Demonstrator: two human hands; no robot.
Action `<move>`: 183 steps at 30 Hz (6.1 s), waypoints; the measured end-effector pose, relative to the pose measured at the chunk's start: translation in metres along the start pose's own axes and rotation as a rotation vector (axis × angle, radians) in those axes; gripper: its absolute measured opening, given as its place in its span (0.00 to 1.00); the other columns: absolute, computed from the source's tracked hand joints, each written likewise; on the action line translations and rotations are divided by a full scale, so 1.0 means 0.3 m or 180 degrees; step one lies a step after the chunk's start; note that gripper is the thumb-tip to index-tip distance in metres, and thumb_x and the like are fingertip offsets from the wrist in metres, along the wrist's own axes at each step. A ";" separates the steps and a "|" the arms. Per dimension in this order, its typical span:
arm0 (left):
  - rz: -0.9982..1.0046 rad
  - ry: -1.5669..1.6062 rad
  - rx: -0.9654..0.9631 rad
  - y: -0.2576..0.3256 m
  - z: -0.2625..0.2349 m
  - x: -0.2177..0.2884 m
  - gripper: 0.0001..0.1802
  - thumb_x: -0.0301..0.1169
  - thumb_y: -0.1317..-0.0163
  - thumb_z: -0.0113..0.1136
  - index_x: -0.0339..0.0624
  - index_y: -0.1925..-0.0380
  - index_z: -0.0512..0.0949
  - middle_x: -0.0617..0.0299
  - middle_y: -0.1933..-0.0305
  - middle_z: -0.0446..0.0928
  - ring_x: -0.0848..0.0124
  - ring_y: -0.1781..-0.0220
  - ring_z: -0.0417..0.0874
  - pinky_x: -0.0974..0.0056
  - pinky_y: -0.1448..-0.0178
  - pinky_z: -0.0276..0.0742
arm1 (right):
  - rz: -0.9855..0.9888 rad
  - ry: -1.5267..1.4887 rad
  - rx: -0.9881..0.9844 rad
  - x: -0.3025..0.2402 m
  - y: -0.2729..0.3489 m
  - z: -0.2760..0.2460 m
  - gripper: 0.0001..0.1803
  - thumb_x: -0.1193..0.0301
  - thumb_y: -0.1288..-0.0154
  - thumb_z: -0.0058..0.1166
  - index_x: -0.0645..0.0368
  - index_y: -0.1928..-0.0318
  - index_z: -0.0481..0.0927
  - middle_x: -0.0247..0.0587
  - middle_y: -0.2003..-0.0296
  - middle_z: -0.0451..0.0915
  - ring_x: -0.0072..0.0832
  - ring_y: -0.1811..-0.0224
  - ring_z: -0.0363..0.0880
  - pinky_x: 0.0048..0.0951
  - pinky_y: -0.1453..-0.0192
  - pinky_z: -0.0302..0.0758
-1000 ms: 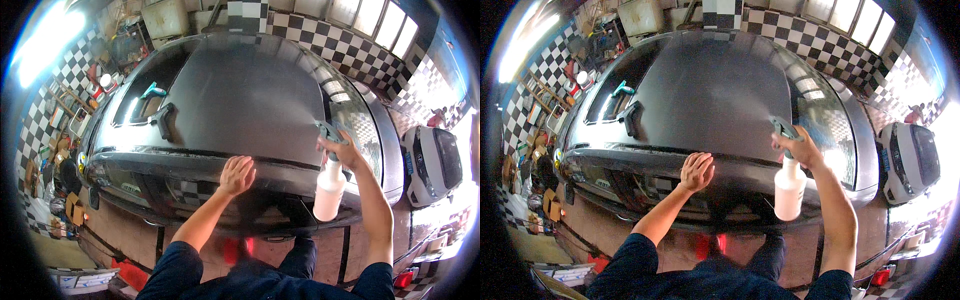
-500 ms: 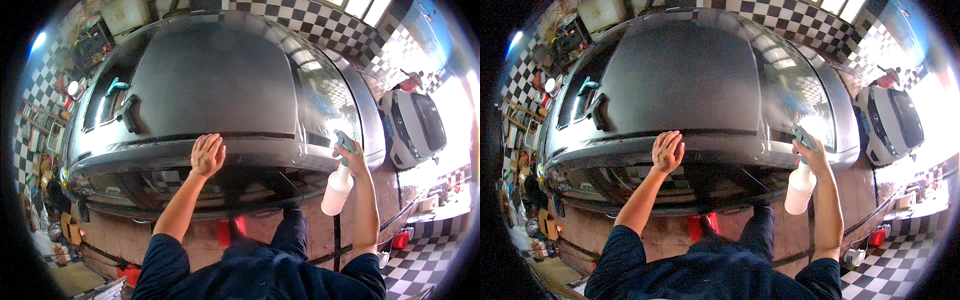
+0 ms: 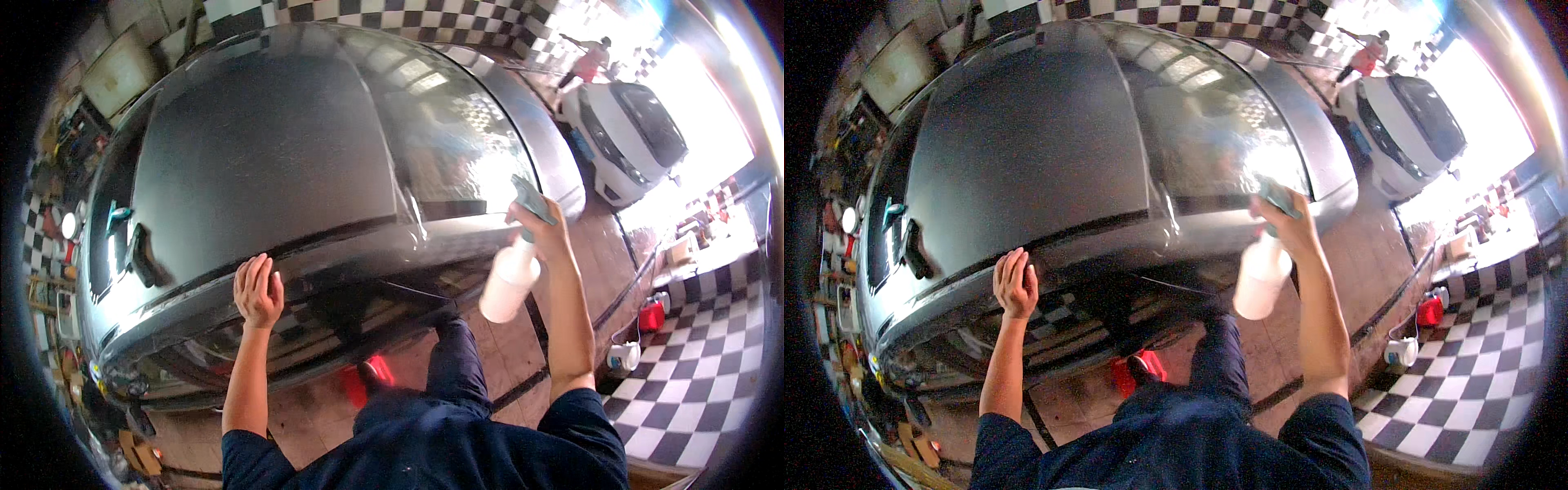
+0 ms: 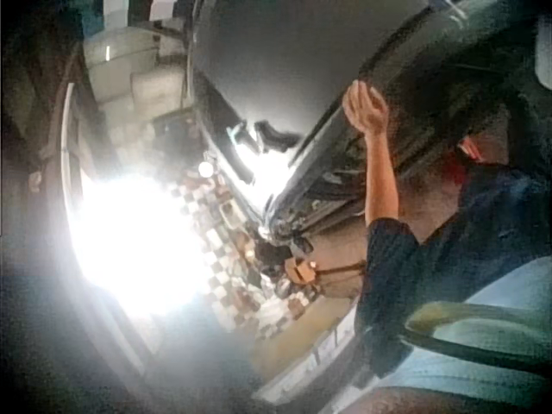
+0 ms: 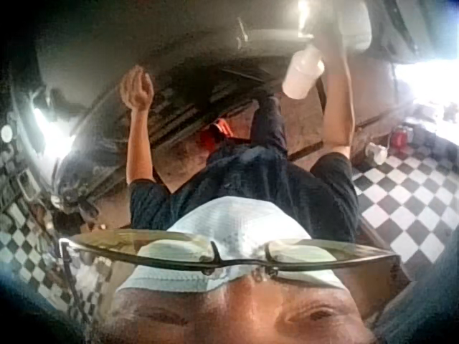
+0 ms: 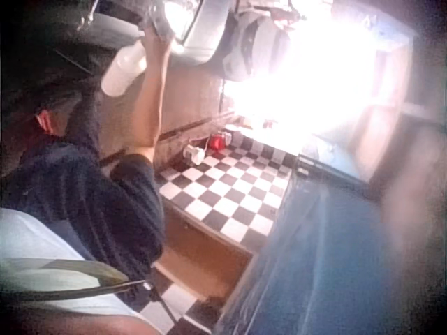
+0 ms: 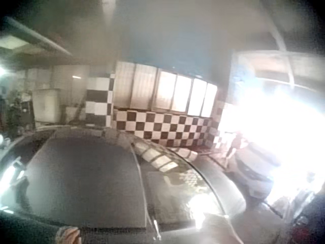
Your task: The person applies a transparent protective film to the hood of a dark gray car. They use a squeegee to smooth the film, spray liquid from a bottle, and use a small tool to trim the edges. The person repeatedly smooths and adjusts the film to remove bubbles and ensure adhesion.
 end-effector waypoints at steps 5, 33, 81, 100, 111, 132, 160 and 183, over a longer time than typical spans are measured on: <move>0.0001 0.0139 0.0058 -0.032 -0.054 0.020 0.13 0.31 0.45 0.62 0.37 0.61 0.81 0.56 0.54 0.80 0.58 0.52 0.81 0.56 0.47 0.77 | -0.0550 0.0346 0.0124 -0.023 0.089 -0.031 0.23 0.72 0.36 0.58 0.68 0.42 0.75 0.46 0.53 0.81 0.28 0.54 0.81 0.27 0.60 0.83; -0.2784 0.0967 0.2011 0.021 -0.943 -0.845 0.47 0.42 0.63 0.82 0.39 0.45 0.64 0.54 0.54 0.79 0.66 0.55 0.82 0.61 0.50 0.81 | -0.0310 -0.0059 -0.1835 -0.172 0.249 0.936 0.34 0.60 0.40 0.65 0.63 0.38 0.68 0.41 0.47 0.74 0.29 0.49 0.75 0.29 0.50 0.78; -0.2015 -0.0872 0.0572 0.166 -0.372 -0.824 0.15 0.36 0.33 0.56 0.40 0.50 0.73 0.52 0.43 0.72 0.52 0.41 0.71 0.49 0.37 0.64 | -0.1362 0.5155 -0.2683 0.050 -0.269 0.643 0.40 0.71 0.42 0.51 0.20 0.31 0.59 0.52 0.73 0.77 0.49 0.69 0.80 0.47 0.60 0.77; -0.2223 -0.0951 -0.0208 0.147 -0.340 -0.821 0.16 0.37 0.30 0.49 0.40 0.50 0.77 0.57 0.45 0.78 0.57 0.41 0.75 0.53 0.37 0.68 | -0.4100 0.3380 -0.3236 -0.268 -0.695 1.696 0.41 0.80 0.51 0.47 0.32 0.35 0.70 0.47 0.60 0.83 0.44 0.61 0.82 0.43 0.56 0.77; -0.2167 -0.1102 -0.0134 0.161 -0.318 -0.827 0.16 0.38 0.31 0.51 0.38 0.53 0.78 0.56 0.45 0.78 0.57 0.41 0.75 0.53 0.36 0.68 | -0.0831 0.5636 -0.3079 -0.046 -0.493 0.698 0.39 0.76 0.43 0.47 0.22 0.33 0.65 0.54 0.57 0.82 0.45 0.56 0.82 0.43 0.48 0.77; -0.2162 -0.1236 -0.0252 0.191 -0.333 -0.843 0.17 0.39 0.30 0.49 0.39 0.51 0.78 0.57 0.43 0.77 0.57 0.40 0.75 0.55 0.35 0.68 | -0.1517 0.5646 -0.3236 -0.093 -0.280 0.979 0.38 0.76 0.43 0.51 0.26 0.33 0.66 0.52 0.69 0.81 0.46 0.65 0.82 0.45 0.61 0.78; -0.2175 -0.0914 -0.0335 0.160 -0.336 -0.826 0.13 0.31 0.32 0.51 0.37 0.54 0.79 0.57 0.44 0.78 0.58 0.40 0.75 0.56 0.36 0.70 | -0.3286 0.4374 -0.3030 -0.398 -0.840 2.090 0.27 0.40 0.32 0.36 0.34 0.44 0.80 0.26 0.52 0.83 0.36 0.46 0.78 0.36 0.43 0.74; -0.2015 -0.1051 -0.0014 0.126 -0.331 -0.812 0.13 0.33 0.38 0.56 0.37 0.58 0.80 0.56 0.47 0.79 0.55 0.43 0.77 0.54 0.38 0.71 | -0.4424 0.4463 -0.3025 -0.539 -0.428 2.208 0.31 0.37 0.32 0.34 0.41 0.45 0.79 0.38 0.49 0.81 0.42 0.46 0.78 0.46 0.43 0.75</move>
Point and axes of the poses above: each hand's wrist, its own y-axis away from the middle knuckle, its own z-axis out of the palm, x = y × z, the point moved 6 cm from there along -y, towards the middle knuckle
